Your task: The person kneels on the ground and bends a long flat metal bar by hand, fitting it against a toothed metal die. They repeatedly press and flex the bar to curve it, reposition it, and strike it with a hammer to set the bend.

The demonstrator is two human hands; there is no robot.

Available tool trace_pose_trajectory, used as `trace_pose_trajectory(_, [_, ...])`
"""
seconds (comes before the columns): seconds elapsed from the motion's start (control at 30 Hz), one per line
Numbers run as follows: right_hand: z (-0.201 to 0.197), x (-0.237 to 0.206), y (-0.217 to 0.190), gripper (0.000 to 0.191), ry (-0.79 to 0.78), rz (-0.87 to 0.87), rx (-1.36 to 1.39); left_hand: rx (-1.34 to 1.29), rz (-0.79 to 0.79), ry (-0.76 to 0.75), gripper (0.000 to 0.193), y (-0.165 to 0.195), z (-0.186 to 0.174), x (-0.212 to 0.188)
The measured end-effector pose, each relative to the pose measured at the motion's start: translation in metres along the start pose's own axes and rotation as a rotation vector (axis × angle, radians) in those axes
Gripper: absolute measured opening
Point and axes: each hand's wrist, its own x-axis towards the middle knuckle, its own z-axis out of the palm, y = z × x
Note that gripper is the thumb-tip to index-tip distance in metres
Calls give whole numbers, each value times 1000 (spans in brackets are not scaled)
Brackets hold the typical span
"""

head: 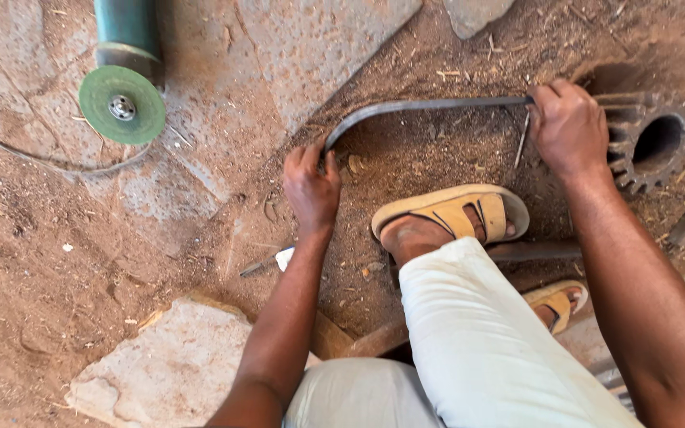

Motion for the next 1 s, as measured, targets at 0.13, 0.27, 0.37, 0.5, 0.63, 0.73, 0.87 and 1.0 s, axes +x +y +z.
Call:
trace_pose_trajectory(0.13, [-6,2,-5,14,4,0,13,-18,36,36,19,2,-1,-2])
trace_pose_trajectory(0.27, [-5,2,-5,18,16,-6,-21,-53,15,41,17,8,-8,-2])
trace_pose_trajectory(0.37, [-1,0,-4,18,22,0,-23,-53,-12,22,17,11,-13,-3])
trace_pose_trajectory(0.5, [3,-2,-3,18,41,-14,-65,-42,7,5,17,10,-12,-5])
trace_pose_trajectory(0.63, [5,-2,-2,18,32,-9,-48,-54,22,-4,15,4,-5,-7])
trace_pose_trajectory(0.73, [3,-2,-3,16,34,-16,-53,-65,14,-11,14,1,-2,-8])
trace_pose_trajectory(0.87, [-2,-2,-7,17,35,-17,-58,-44,28,7,15,0,-2,-10])
trace_pose_trajectory(1.0, [-7,-1,-12,17,26,-6,-43,-33,4,-9,16,0,-2,-11])
